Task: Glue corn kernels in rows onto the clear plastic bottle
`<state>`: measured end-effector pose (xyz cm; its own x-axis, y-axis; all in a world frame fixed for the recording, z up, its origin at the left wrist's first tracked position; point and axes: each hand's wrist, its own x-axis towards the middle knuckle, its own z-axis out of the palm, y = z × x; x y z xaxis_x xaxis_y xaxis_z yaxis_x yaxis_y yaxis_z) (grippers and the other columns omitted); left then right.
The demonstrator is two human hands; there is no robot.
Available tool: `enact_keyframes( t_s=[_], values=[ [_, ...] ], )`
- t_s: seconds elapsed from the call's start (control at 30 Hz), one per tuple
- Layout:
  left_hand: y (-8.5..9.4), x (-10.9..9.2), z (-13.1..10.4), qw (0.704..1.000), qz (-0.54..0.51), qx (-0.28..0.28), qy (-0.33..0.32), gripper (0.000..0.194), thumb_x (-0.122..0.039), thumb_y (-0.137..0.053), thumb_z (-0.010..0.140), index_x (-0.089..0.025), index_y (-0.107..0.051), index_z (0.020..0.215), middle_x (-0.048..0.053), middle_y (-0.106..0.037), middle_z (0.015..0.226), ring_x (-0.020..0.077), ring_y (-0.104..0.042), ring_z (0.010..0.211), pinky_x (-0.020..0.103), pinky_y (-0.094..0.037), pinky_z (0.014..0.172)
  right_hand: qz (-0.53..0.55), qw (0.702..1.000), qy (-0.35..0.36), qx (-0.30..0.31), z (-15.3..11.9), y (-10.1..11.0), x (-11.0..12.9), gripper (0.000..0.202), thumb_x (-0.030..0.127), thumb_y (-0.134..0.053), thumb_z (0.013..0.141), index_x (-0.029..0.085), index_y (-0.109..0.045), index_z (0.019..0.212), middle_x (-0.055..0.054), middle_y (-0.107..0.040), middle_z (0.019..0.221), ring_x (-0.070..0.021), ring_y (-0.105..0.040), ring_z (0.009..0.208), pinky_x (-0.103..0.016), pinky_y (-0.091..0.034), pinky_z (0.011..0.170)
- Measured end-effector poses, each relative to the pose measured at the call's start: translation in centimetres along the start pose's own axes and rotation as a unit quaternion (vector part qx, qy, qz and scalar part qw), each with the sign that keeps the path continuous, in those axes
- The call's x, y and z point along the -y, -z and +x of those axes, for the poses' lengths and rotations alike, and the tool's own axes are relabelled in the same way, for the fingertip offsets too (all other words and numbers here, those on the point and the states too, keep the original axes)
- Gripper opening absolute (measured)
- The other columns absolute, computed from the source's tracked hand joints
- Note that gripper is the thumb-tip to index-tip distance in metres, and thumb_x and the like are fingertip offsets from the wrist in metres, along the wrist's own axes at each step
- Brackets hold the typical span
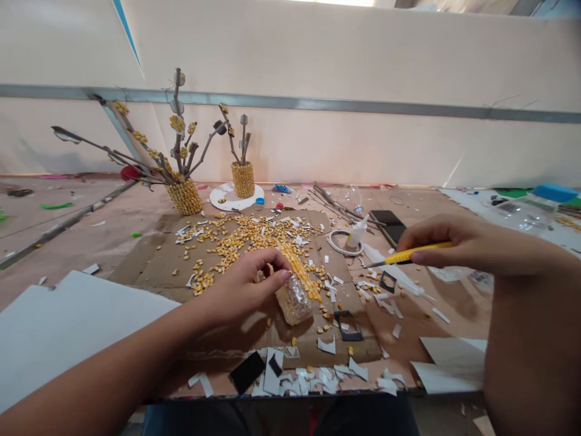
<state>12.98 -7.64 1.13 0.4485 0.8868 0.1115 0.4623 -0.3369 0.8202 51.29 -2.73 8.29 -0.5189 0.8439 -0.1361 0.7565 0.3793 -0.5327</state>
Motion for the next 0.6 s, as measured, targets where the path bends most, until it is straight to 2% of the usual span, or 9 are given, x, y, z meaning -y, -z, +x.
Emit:
enact_keyframes(
  t_s=[0.1,0.17,0.2,0.27,0.33,0.37,0.47,0.6],
  values=[
    [0.0,0.2,-0.1,1.000,-0.004,-0.005,-0.002,0.021,-0.036,-0.059,0.100,-0.020,-0.071,0.093,0.006,-0.075,0.091,0.0231,-0.068,0.088,0.037,-0.053,0.080,0.110,0.992,0.011,0.064,0.3,-0.4,0.7,0.044,0.062,-0.065,0.098,0.020,-0.079,0.094,-0.002,-0.064,0.075,-0.0137,-0.055,0.066,-0.028,-0.041,0.058],
    [0.0,0.3,-0.1,1.000,-0.020,-0.022,-0.001,0.022,-0.038,-0.061,0.100,-0.019,-0.071,0.094,0.007,-0.075,0.091,0.0229,-0.068,0.088,0.038,-0.053,0.081,0.172,0.981,0.066,0.054,1.2,-1.8,1.4,0.044,0.064,-0.072,0.092,0.020,-0.074,0.094,-0.001,-0.063,0.076,-0.0137,-0.054,0.066,-0.027,-0.042,0.056],
    [-0.1,0.4,-0.1,0.999,-0.039,-0.032,0.000,0.022,-0.038,-0.062,0.100,-0.019,-0.072,0.095,0.007,-0.075,0.092,0.0225,-0.068,0.089,0.037,-0.053,0.082,0.203,0.973,0.111,0.028,1.7,-2.9,1.9,0.045,0.065,-0.075,0.090,0.020,-0.072,0.095,-0.002,-0.064,0.078,-0.0146,-0.056,0.067,-0.026,-0.044,0.056],
    [-0.2,0.4,-0.2,0.994,-0.103,-0.048,0.004,0.022,-0.039,-0.065,0.099,-0.018,-0.071,0.095,0.007,-0.076,0.092,0.0207,-0.069,0.088,0.035,-0.054,0.084,0.224,0.959,0.154,-0.077,2.8,-5.3,3.2,0.037,0.057,-0.073,0.095,0.021,-0.070,0.098,0.000,-0.063,0.076,-0.0128,-0.053,0.061,-0.025,-0.042,0.052],
    [-0.2,0.3,-0.2,0.983,-0.176,-0.049,0.007,0.022,-0.039,-0.069,0.098,-0.017,-0.071,0.094,0.005,-0.076,0.090,0.0180,-0.069,0.085,0.031,-0.054,0.081,0.199,0.946,0.194,-0.166,3.8,-7.7,4.6,0.030,0.048,-0.077,0.095,0.021,-0.065,0.088,0.004,-0.053,0.066,-0.0094,-0.043,0.052,-0.023,-0.033,0.046],
    [-0.2,0.2,-0.3,0.977,-0.207,-0.049,0.009,0.023,-0.039,-0.072,0.097,-0.017,-0.071,0.092,0.004,-0.075,0.087,0.0164,-0.068,0.082,0.029,-0.054,0.078,0.173,0.936,0.224,-0.208,4.1,-8.8,5.3,0.030,0.045,-0.081,0.092,0.021,-0.064,0.085,0.005,-0.053,0.066,-0.0090,-0.042,0.053,-0.023,-0.031,0.046],
    [-0.1,-0.2,-0.4,0.962,-0.266,-0.058,0.017,0.029,-0.044,-0.079,0.092,-0.017,-0.070,0.088,0.001,-0.071,0.081,0.0124,-0.063,0.072,0.024,-0.050,0.069,0.123,0.912,0.298,-0.254,4.6,-11.1,6.6,0.033,0.041,-0.085,0.088,0.021,-0.060,0.080,0.005,-0.053,0.066,-0.0089,-0.042,0.054,-0.023,-0.032,0.049],
    [0.0,-0.5,-0.6,0.950,-0.307,-0.050,0.021,0.036,-0.049,-0.084,0.089,-0.016,-0.071,0.085,0.000,-0.069,0.076,0.0108,-0.060,0.066,0.022,-0.049,0.064,0.099,0.899,0.312,-0.292,4.6,-12.0,6.8,0.031,0.040,-0.083,0.089,0.022,-0.059,0.081,0.005,-0.053,0.064,-0.0096,-0.043,0.054,-0.024,-0.033,0.049]
  ],
)
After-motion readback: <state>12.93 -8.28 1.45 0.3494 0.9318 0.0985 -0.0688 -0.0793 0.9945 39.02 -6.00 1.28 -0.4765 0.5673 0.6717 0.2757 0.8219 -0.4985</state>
